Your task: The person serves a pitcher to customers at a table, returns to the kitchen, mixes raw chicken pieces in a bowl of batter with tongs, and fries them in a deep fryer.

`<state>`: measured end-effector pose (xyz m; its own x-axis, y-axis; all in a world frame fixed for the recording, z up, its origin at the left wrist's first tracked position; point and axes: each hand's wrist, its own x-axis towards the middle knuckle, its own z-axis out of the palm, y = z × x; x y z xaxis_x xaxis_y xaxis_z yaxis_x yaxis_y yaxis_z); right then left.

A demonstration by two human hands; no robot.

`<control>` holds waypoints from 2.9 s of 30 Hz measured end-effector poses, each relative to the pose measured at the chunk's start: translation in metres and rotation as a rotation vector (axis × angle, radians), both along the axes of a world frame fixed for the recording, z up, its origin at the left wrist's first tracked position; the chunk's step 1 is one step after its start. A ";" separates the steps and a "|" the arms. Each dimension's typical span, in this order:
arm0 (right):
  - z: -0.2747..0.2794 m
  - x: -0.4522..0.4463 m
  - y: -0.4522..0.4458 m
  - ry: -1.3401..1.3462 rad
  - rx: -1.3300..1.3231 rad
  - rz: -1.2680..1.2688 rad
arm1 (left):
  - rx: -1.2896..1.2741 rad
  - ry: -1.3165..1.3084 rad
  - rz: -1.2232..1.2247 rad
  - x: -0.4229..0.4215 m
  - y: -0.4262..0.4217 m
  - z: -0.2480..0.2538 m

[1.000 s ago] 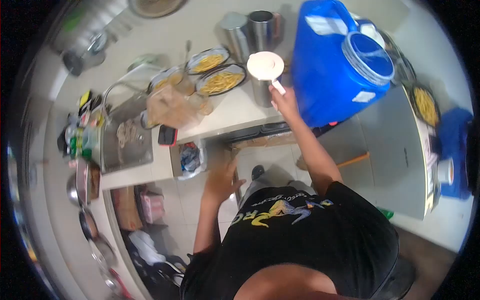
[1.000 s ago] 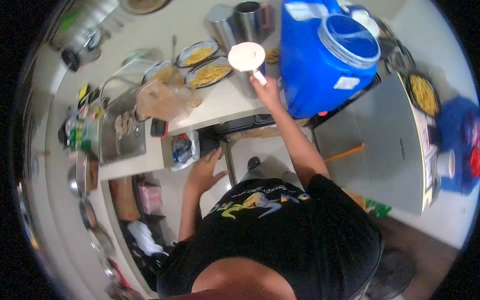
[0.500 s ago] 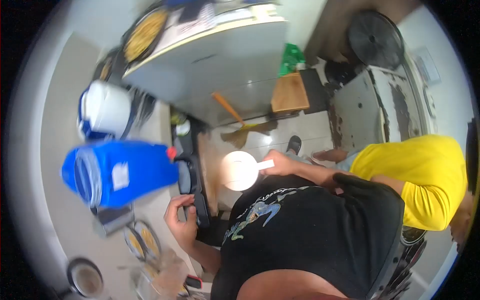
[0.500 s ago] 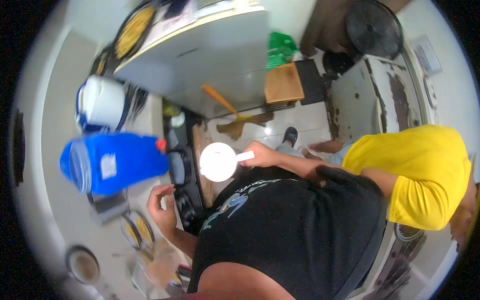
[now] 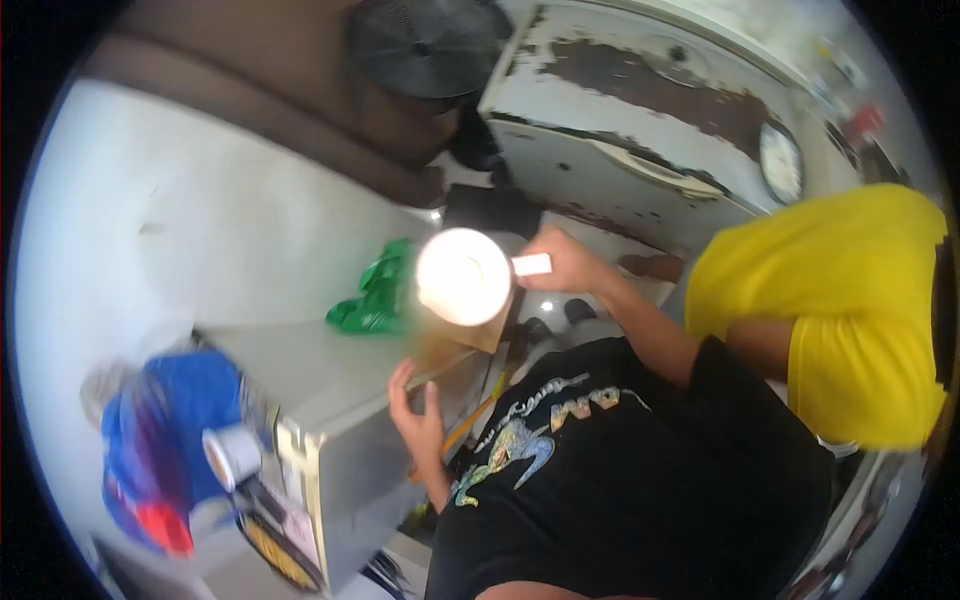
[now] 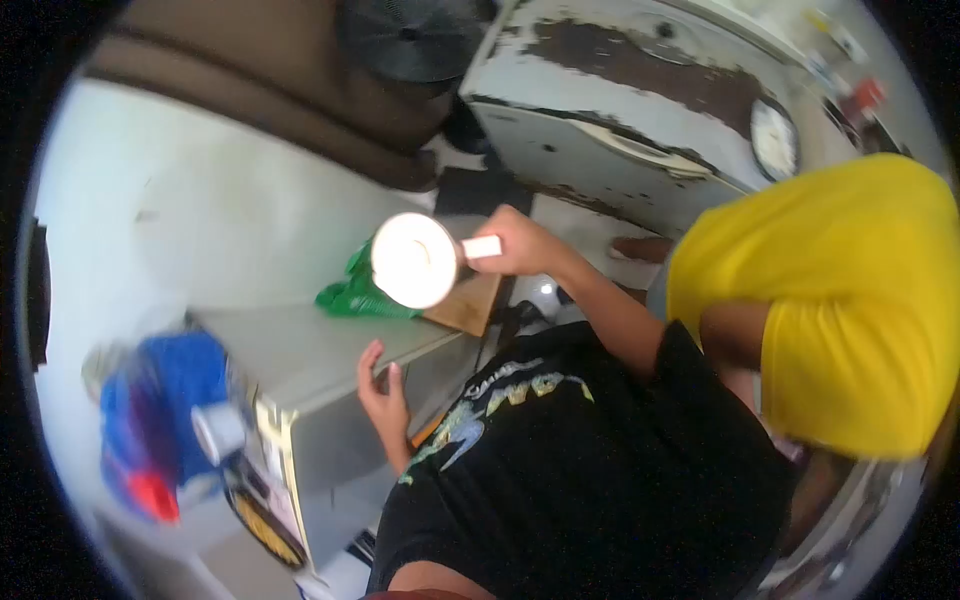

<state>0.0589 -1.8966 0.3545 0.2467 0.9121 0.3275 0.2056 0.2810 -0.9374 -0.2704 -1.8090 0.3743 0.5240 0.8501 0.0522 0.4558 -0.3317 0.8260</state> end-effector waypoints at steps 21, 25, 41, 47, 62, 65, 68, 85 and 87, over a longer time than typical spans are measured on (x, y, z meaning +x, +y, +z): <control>-0.029 0.221 0.088 0.180 -0.319 -0.429 | -0.306 -0.356 0.396 0.321 0.514 -0.067; -0.010 0.258 0.140 0.223 -0.322 -0.309 | 0.036 -0.439 0.693 0.389 0.554 -0.027; -0.093 0.295 0.531 0.425 -0.522 0.094 | 0.336 -0.133 -0.646 0.605 0.691 0.119; -0.024 0.260 0.738 0.629 -0.258 0.040 | 0.378 -0.091 -1.217 0.680 0.698 0.135; 0.054 0.278 1.234 0.456 -0.116 0.552 | 0.082 0.043 -1.008 0.534 1.018 0.133; 0.061 0.267 1.315 0.488 -0.108 0.559 | 0.229 -0.002 -0.856 0.506 1.095 0.104; 0.059 0.263 1.395 0.486 -0.145 0.635 | 0.295 -0.284 -0.722 0.460 1.185 0.081; -0.036 0.109 1.858 0.626 -0.094 0.303 | -0.290 -0.240 0.210 0.127 1.625 -0.094; -0.011 0.060 1.904 0.609 -0.172 0.327 | -0.348 -0.101 0.429 0.081 1.639 -0.126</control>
<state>0.1187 0.0070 0.3433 0.0454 0.9969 0.0635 -0.4388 0.0770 -0.8953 -0.1896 -0.1700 0.2480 0.1343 0.9621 -0.2373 0.4031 0.1657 0.9001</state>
